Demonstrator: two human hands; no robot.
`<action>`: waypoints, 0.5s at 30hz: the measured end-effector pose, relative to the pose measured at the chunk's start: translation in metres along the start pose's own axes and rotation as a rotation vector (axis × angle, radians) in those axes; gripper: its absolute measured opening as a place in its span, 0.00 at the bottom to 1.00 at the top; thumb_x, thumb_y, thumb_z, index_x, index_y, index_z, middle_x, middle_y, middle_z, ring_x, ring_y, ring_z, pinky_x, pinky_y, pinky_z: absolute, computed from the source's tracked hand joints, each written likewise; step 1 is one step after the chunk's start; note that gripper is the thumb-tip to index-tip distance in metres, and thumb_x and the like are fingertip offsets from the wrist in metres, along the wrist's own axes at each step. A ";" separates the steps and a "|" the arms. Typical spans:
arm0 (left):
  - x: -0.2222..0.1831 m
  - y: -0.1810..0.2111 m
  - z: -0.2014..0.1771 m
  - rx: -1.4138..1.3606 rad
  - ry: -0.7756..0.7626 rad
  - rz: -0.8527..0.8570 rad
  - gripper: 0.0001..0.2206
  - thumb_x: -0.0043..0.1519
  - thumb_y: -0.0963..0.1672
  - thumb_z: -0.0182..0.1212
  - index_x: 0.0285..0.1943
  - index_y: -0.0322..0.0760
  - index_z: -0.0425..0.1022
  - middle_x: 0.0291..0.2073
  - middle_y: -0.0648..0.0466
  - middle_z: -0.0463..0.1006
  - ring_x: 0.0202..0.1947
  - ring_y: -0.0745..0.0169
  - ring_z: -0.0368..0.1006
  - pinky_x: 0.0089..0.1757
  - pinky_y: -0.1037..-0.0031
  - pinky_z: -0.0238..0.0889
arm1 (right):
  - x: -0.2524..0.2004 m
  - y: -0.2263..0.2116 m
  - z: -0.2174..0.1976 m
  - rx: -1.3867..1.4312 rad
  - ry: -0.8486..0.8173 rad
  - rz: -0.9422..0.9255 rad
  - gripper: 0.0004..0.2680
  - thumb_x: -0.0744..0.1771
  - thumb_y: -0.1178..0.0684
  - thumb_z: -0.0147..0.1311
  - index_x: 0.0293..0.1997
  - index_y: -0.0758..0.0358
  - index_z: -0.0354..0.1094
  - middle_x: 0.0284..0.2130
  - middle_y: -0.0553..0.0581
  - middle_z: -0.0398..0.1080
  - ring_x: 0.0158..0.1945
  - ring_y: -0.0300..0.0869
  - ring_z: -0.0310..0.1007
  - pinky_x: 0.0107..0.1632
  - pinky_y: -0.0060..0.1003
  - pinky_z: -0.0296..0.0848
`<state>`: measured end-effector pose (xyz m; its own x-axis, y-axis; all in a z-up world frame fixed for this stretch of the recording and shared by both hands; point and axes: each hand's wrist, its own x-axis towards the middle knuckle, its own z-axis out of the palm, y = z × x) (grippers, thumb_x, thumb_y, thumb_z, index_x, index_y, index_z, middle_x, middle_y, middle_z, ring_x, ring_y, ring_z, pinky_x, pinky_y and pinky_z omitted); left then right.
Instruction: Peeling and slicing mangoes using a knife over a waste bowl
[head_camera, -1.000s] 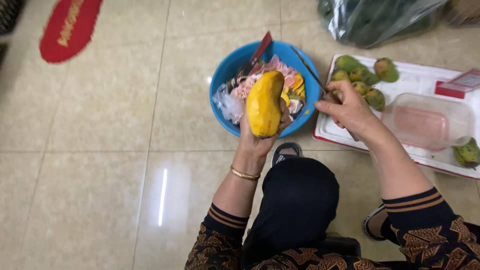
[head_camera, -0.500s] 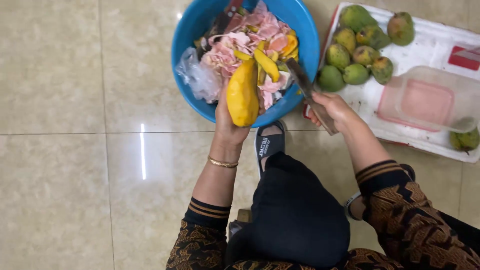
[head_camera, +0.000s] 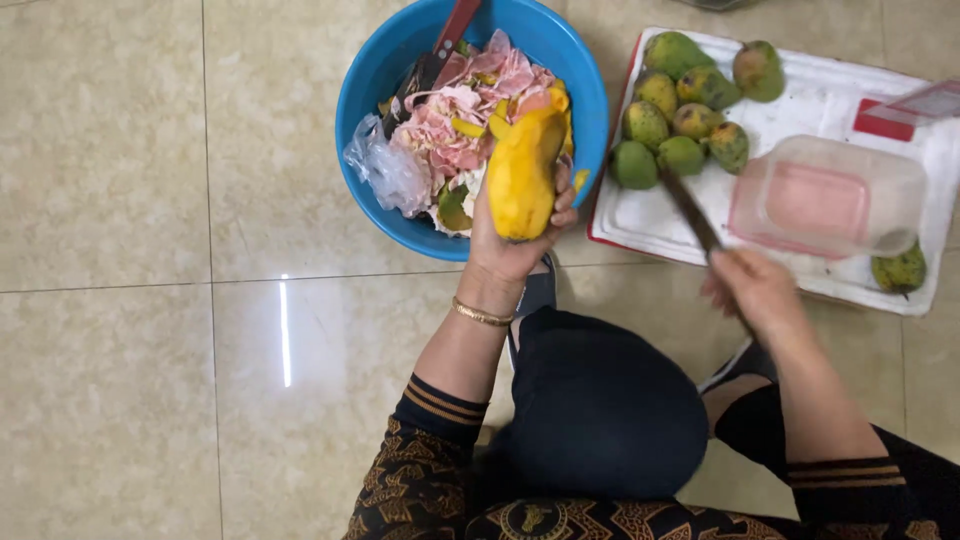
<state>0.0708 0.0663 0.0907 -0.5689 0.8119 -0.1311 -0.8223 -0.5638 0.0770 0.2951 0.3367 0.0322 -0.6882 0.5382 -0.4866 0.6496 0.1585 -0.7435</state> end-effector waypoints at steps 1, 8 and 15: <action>-0.002 -0.007 0.004 0.003 -0.003 -0.005 0.29 0.64 0.61 0.52 0.56 0.37 0.71 0.34 0.47 0.71 0.28 0.57 0.63 0.30 0.74 0.56 | -0.019 -0.027 -0.007 0.004 0.006 0.000 0.12 0.73 0.50 0.52 0.33 0.64 0.72 0.25 0.58 0.75 0.21 0.41 0.67 0.23 0.36 0.65; 0.008 -0.045 0.065 0.067 0.039 -0.113 0.24 0.64 0.56 0.52 0.56 0.36 0.71 0.38 0.43 0.74 0.30 0.51 0.67 0.30 0.69 0.59 | -0.112 -0.124 -0.054 -0.008 -0.025 -0.475 0.11 0.68 0.55 0.58 0.56 0.61 0.69 0.39 0.50 0.70 0.39 0.35 0.64 0.41 0.29 0.64; 0.012 -0.082 0.108 0.185 0.083 -0.160 0.23 0.65 0.57 0.52 0.50 0.36 0.75 0.34 0.44 0.78 0.28 0.53 0.71 0.27 0.69 0.56 | -0.168 -0.107 -0.061 -0.498 0.055 -0.665 0.19 0.65 0.33 0.53 0.51 0.55 0.68 0.28 0.50 0.71 0.30 0.43 0.69 0.38 0.38 0.67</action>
<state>0.1303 0.1387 0.1899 -0.4352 0.8689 -0.2360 -0.8940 -0.3860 0.2275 0.3610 0.2797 0.2209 -0.9704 0.2410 0.0154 0.1892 0.7983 -0.5718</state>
